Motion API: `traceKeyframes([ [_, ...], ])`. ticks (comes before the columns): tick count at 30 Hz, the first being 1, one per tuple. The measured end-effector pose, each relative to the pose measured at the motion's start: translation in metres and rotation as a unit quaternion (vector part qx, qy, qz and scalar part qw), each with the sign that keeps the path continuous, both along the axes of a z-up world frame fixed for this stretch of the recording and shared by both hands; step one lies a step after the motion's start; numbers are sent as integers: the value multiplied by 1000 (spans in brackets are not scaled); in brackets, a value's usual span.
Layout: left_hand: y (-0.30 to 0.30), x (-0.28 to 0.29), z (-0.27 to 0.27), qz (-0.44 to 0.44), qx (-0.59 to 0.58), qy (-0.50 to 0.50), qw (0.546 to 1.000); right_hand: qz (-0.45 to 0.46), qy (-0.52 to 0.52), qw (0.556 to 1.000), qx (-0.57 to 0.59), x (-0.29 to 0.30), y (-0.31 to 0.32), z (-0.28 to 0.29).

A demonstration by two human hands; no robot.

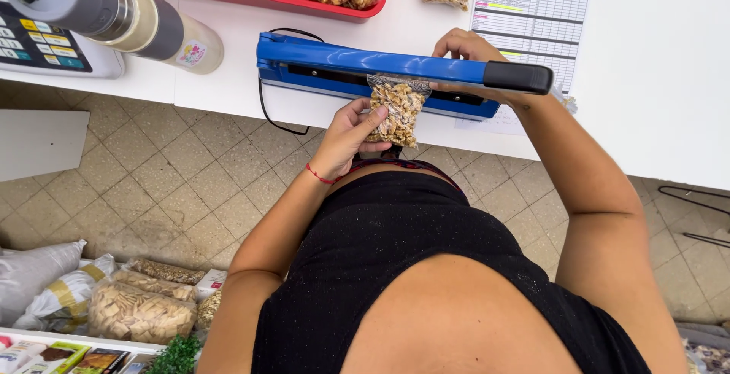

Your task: Sealing small plastic bags of walnuts using an impulse heat sealer

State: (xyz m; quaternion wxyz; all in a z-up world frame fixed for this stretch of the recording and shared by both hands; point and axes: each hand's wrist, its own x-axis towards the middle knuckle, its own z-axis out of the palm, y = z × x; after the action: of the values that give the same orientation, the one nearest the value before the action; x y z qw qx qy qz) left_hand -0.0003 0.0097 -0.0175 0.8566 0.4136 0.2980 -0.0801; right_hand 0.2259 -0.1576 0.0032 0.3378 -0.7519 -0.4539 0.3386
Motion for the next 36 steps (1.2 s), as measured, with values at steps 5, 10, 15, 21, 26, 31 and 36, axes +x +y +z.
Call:
traceKeyframes([
  [5,1,-2,-3,-3,-5,-11,1000,-1,-25,999,27,-8,1,2],
  [10,5,-6,-4,-11,-12,-32,999,-22,-20,997,64,-20,0,16],
  [15,4,-12,2,-66,102,-154,981,-109,83,990,12,-47,-7,59],
  [21,-6,2,-17,-72,80,-236,966,-171,-63,963,200,-93,-29,15],
  [26,10,10,-13,-154,269,-245,919,-222,-177,931,231,-118,-30,10],
  [31,17,13,4,-212,405,-272,847,-262,-235,908,227,-138,-32,2],
  [36,17,14,22,-105,461,-346,810,-304,-186,901,247,-146,-31,2],
])
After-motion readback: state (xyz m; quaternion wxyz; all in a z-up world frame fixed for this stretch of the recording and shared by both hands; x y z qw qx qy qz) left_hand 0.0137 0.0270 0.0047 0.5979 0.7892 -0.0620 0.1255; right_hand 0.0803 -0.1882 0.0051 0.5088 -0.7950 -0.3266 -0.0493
